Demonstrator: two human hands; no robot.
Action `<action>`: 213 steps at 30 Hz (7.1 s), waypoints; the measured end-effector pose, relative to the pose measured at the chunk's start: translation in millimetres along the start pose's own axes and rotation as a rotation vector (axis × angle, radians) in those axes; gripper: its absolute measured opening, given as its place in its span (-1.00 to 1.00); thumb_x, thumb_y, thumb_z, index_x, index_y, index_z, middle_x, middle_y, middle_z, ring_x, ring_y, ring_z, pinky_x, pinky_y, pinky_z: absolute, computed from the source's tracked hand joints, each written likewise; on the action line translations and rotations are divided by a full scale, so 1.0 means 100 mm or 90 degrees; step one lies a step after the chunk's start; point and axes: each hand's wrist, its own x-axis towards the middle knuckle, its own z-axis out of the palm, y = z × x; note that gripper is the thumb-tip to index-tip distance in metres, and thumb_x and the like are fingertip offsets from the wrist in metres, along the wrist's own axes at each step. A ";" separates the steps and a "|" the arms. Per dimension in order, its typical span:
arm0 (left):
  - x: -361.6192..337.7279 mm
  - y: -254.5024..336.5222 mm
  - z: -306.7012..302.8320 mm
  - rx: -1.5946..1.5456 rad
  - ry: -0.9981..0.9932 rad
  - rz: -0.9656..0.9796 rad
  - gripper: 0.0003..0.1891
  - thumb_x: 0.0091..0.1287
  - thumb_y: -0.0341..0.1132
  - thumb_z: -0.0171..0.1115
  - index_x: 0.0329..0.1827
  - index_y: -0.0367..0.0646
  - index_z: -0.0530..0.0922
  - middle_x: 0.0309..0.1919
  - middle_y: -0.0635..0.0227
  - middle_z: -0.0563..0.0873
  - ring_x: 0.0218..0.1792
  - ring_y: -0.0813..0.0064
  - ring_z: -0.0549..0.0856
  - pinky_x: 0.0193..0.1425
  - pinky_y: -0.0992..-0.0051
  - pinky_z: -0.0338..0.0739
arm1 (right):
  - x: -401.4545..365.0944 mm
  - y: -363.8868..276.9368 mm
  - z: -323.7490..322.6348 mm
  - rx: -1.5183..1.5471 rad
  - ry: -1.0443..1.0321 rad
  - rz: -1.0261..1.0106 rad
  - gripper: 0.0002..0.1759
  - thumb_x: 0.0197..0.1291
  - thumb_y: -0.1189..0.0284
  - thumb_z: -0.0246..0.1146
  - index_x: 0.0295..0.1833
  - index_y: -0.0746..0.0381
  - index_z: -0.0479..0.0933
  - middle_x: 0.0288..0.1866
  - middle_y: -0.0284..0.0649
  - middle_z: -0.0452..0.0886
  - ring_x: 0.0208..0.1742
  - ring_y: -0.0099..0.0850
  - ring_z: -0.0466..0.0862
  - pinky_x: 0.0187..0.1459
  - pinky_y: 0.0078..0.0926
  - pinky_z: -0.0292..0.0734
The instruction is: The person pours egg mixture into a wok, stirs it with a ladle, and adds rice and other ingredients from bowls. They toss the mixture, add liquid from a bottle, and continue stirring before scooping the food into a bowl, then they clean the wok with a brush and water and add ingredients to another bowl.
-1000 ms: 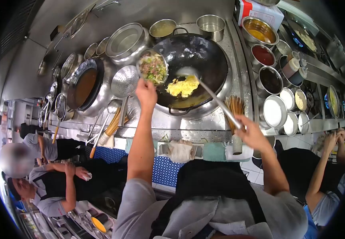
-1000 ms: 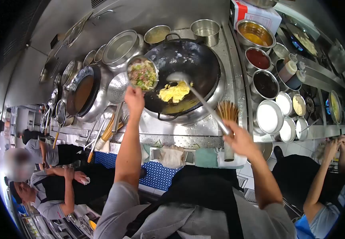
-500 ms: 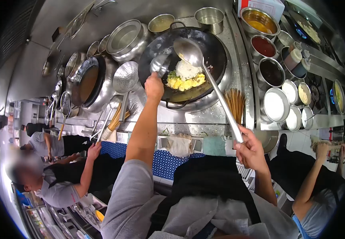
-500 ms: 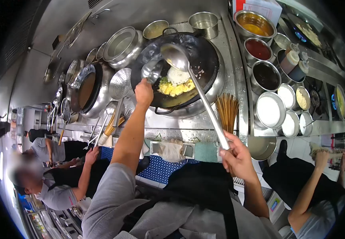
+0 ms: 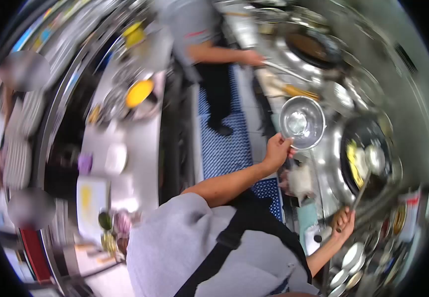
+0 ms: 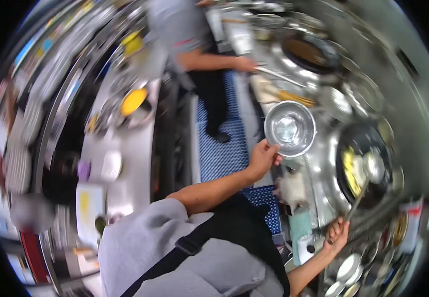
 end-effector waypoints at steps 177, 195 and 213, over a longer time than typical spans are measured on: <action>-0.37 -0.98 1.75 0.517 -0.506 -0.155 -0.79 0.53 -0.40 0.15 0.12 -0.26 0.43 -0.54 0.47 0.46 -0.70 0.68 0.39 -0.70 0.59 0.30 | -3.12 -0.97 -1.37 -0.459 1.122 -0.546 -0.73 0.42 0.38 0.25 -0.04 0.39 0.69 -0.39 -0.20 0.79 -0.50 -0.54 0.65 -0.42 -0.53 0.54; -0.58 -0.91 2.21 0.235 -0.522 -0.384 -0.78 0.56 -0.33 0.18 0.13 -0.25 0.47 -0.48 0.50 0.47 -0.56 0.69 0.43 -0.54 0.61 0.38 | -3.15 -1.36 -1.08 -1.020 1.097 -0.186 -0.62 0.46 0.24 0.19 0.00 0.41 0.60 -0.19 0.23 0.72 -0.10 0.17 0.73 -0.03 0.05 0.57; -0.04 -0.53 1.92 0.494 -1.063 -0.433 -0.46 0.65 -0.02 0.12 0.53 -0.15 0.44 0.12 0.19 0.76 0.06 0.40 0.76 0.18 0.35 0.65 | 0.91 -1.68 1.77 -0.552 0.276 -0.794 -0.62 0.40 0.42 0.34 -0.52 0.19 0.47 -0.66 -0.36 0.46 -0.56 -0.50 0.52 -0.29 -0.45 0.54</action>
